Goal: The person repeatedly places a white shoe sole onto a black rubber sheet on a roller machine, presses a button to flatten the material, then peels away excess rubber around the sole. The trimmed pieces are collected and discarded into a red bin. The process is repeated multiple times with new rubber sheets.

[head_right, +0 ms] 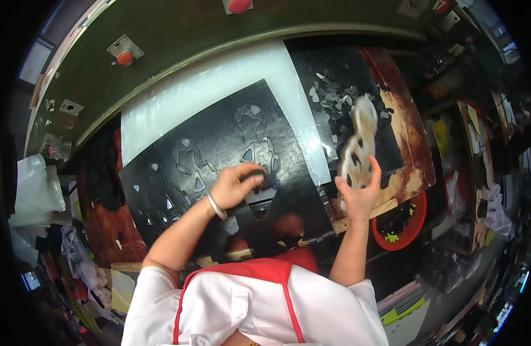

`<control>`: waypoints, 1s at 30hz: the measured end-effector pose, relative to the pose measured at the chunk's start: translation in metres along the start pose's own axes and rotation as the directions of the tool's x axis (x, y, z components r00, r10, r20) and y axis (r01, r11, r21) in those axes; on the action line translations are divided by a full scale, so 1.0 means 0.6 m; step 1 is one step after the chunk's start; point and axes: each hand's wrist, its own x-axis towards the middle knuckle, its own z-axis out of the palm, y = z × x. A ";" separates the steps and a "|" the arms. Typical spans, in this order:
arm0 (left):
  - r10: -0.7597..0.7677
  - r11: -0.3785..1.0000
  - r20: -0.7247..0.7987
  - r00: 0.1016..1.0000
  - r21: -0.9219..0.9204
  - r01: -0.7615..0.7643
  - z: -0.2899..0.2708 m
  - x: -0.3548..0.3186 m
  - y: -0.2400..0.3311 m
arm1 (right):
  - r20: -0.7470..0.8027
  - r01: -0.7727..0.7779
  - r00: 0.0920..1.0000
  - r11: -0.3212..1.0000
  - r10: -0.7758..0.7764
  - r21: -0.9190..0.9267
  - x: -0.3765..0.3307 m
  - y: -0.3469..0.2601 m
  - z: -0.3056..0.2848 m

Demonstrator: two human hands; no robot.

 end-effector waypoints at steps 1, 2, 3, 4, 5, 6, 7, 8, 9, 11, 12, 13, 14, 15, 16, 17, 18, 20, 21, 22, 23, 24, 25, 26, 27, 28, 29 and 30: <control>-0.145 0.971 -0.065 0.987 -0.201 0.129 -0.011 0.024 0.016 | -0.002 -0.025 1.000 1.000 0.025 -0.006 -0.001 0.014 -0.019; -0.168 0.965 -0.278 0.946 -0.242 0.101 -0.040 0.061 0.031 | -0.025 0.019 0.999 0.931 -0.031 -0.364 -0.002 0.026 -0.037; -0.132 0.963 -0.436 0.890 -0.267 0.012 -0.091 0.103 0.047 | -0.022 0.072 0.993 0.758 -0.113 -0.649 -0.005 0.035 -0.049; -0.147 0.901 -0.607 0.781 -0.408 -0.147 -0.141 0.143 0.065 | -0.037 -0.032 0.999 0.629 0.006 -0.777 -0.013 0.042 -0.056; -0.171 0.908 -0.728 0.664 -0.379 -0.182 -0.213 0.185 0.086 | -0.031 -0.033 0.999 0.563 0.014 -0.826 -0.019 0.043 -0.058; -0.041 0.873 -0.755 0.655 -0.346 -0.343 -0.270 0.213 0.103 | 0.013 0.114 0.982 0.540 -0.188 -0.834 -0.028 0.039 -0.053; 0.012 0.910 -0.767 0.642 -0.258 -0.325 -0.317 0.234 0.115 | 0.011 0.150 0.962 0.497 -0.272 -0.855 -0.039 0.031 -0.044; 0.072 0.918 -0.784 0.617 -0.190 -0.348 -0.364 0.252 0.131 | 0.050 0.283 0.918 0.562 -0.394 -0.777 -0.046 0.017 -0.029; 0.130 0.921 -0.791 0.598 -0.127 -0.369 -0.399 0.261 0.149 | 0.043 0.362 0.885 0.630 -0.463 -0.687 -0.055 0.000 -0.010; 0.217 0.928 -0.684 0.696 -0.078 -0.365 -0.440 0.246 0.189 | 0.160 0.658 0.730 0.620 -0.664 -0.427 -0.077 -0.038 0.039; 0.198 0.930 -0.735 0.649 -0.069 -0.362 -0.446 0.241 0.218 | 0.242 0.756 0.648 0.575 -0.722 -0.312 -0.094 -0.055 0.065; 0.199 0.928 -0.645 0.738 -0.117 -0.353 -0.439 0.223 0.238 | 0.394 0.810 0.573 0.570 -0.718 -0.141 -0.102 -0.070 0.086; 0.215 0.950 -0.616 0.757 -0.048 -0.309 -0.422 0.208 0.256 | 0.447 0.794 0.543 0.608 -0.711 0.005 -0.110 -0.079 0.115; 0.228 0.964 -0.589 0.775 0.024 -0.265 -0.402 0.191 0.272 | 0.469 0.751 0.564 0.659 -0.680 0.052 -0.112 -0.084 0.140; 0.266 0.964 -0.597 0.757 0.177 -0.200 -0.380 0.169 0.280 | 0.484 0.650 0.632 0.754 -0.605 0.095 -0.113 -0.088 0.150; 0.334 0.941 -0.496 0.801 0.225 -0.253 -0.353 0.148 0.279 | 0.542 0.521 0.690 0.849 -0.480 0.089 -0.112 -0.088 0.163; 0.303 0.950 -0.441 0.845 0.213 -0.229 -0.321 0.120 0.265 | 0.534 0.465 0.722 0.880 -0.440 0.096 -0.112 -0.085 0.177; 0.154 0.977 -0.241 0.958 -0.105 -0.183 -0.247 0.068 0.208 | 0.609 0.265 0.734 0.952 -0.302 0.153 -0.108 -0.074 0.198; -0.041 0.992 -0.163 0.986 -0.122 0.022 -0.205 0.042 0.171 | 0.655 0.146 0.722 0.975 -0.222 0.169 -0.107 -0.066 0.207; -0.170 0.957 -0.086 0.982 -0.250 0.144 -0.170 0.026 0.133 | 0.643 0.095 0.756 0.993 -0.121 0.075 -0.101 -0.057 0.217; -0.170 0.914 -0.027 0.985 -0.377 0.147 -0.136 0.012 0.097 | 0.648 0.020 0.762 1.000 0.000 -0.023 -0.098 -0.048 0.226; -0.243 0.855 0.021 0.970 -0.467 0.225 -0.108 0.000 0.064 | 0.634 -0.052 0.763 0.990 0.123 -0.130 -0.092 -0.038 0.231; -0.250 0.774 0.050 0.967 -0.590 0.231 -0.079 -0.007 0.038 | 0.596 -0.041 0.780 0.967 0.188 -0.251 -0.088 -0.027 0.238; -0.298 0.743 0.038 0.954 -0.618 0.256 -0.055 -0.013 0.018 | 0.633 -0.008 0.769 0.991 0.089 -0.130 -0.089 -0.017 0.239; -0.288 0.702 0.024 0.957 -0.674 0.228 -0.038 -0.014 0.006 | 0.639 0.002 0.769 0.998 0.035 -0.057 -0.088 -0.007 0.240; -0.338 0.706 -0.028 0.941 -0.668 0.234 -0.030 -0.008 0.000 | 0.615 -0.157 0.775 0.987 0.144 -0.034 -0.091 0.003 0.238; -0.357 0.681 -0.066 0.932 -0.701 0.211 -0.037 -0.003 0.003 | 0.629 -0.297 0.753 0.953 0.193 0.063 -0.095 0.010 0.238; -0.341 0.750 -0.195 0.920 -0.646 0.141 -0.058 0.008 0.010 | 0.619 -0.260 0.773 0.959 0.139 0.109 -0.096 0.017 0.232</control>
